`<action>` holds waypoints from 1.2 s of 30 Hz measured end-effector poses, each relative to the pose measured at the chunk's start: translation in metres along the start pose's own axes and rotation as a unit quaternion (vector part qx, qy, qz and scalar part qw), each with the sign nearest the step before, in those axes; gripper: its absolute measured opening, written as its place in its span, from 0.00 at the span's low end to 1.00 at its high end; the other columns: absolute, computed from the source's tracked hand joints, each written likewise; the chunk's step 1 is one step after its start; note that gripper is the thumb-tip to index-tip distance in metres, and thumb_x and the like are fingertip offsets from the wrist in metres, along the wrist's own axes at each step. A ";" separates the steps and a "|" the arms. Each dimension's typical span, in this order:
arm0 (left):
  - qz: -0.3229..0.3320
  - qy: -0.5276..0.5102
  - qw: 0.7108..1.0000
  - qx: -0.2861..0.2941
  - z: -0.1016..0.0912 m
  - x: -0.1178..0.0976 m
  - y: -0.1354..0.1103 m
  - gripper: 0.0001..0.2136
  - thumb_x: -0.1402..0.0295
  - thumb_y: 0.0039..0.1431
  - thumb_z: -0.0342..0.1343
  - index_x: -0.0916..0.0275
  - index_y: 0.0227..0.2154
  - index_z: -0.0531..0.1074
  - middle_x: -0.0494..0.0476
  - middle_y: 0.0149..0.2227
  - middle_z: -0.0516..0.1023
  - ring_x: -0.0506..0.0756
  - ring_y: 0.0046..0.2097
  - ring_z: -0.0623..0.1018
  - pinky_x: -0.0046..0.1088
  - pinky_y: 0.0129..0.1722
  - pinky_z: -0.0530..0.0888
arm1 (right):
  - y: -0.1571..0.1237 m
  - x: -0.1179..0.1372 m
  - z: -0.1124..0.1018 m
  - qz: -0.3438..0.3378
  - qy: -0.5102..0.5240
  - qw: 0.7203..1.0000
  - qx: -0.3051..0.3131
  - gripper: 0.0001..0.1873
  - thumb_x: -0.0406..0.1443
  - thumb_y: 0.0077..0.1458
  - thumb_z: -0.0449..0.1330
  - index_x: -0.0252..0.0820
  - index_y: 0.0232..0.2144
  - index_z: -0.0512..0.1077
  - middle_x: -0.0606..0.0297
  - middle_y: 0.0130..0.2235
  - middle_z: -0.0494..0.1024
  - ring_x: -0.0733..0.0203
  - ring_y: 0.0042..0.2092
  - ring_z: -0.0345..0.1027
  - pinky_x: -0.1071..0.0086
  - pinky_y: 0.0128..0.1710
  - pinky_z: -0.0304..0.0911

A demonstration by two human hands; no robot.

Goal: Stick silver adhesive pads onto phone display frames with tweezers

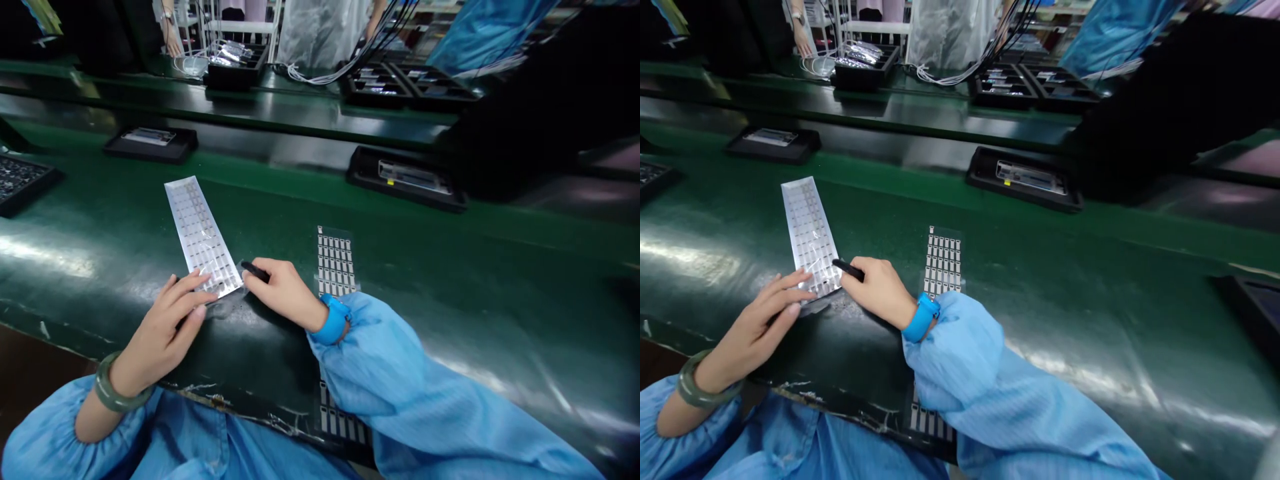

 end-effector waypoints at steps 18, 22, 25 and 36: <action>-0.165 -0.244 0.953 -0.065 0.012 0.021 0.023 0.13 0.57 0.56 0.54 0.60 0.34 0.77 0.57 0.41 0.79 0.57 0.44 0.77 0.35 0.48 0.72 | -0.029 0.047 0.010 -0.252 -0.195 0.945 -0.080 0.16 0.45 0.60 0.51 0.38 0.36 0.68 0.61 0.34 0.74 0.62 0.34 0.69 0.72 0.31 0.58; -0.172 -0.285 0.942 -0.045 0.019 0.023 0.023 0.13 0.57 0.57 0.53 0.58 0.34 0.78 0.55 0.41 0.79 0.56 0.46 0.76 0.35 0.50 0.71 | -0.024 0.042 0.010 -0.203 -0.168 0.962 -0.073 0.14 0.44 0.60 0.52 0.40 0.34 0.69 0.63 0.33 0.75 0.64 0.32 0.69 0.72 0.30 0.57; -0.184 -0.294 0.937 -0.047 0.020 0.027 0.021 0.13 0.57 0.56 0.54 0.58 0.34 0.78 0.54 0.40 0.80 0.56 0.45 0.77 0.34 0.49 0.71 | -0.022 0.041 0.011 -0.182 -0.128 0.974 -0.052 0.09 0.38 0.60 0.53 0.40 0.35 0.69 0.64 0.34 0.76 0.64 0.34 0.70 0.73 0.32 0.59; -0.184 -0.272 0.934 -0.144 0.000 0.035 0.012 0.17 0.56 0.56 0.53 0.62 0.42 0.72 0.59 0.47 0.76 0.58 0.50 0.73 0.37 0.52 0.68 | -0.011 -0.011 -0.093 -0.023 0.016 0.952 -0.303 0.14 0.42 0.56 0.56 0.39 0.25 0.69 0.68 0.24 0.71 0.66 0.26 0.64 0.73 0.26 0.57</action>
Point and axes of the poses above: each hand's wrist, its own y-axis towards the middle knuckle, its own z-axis out of the palm, x = y × z, the point moved 9 cm from there along y, towards the middle knuckle
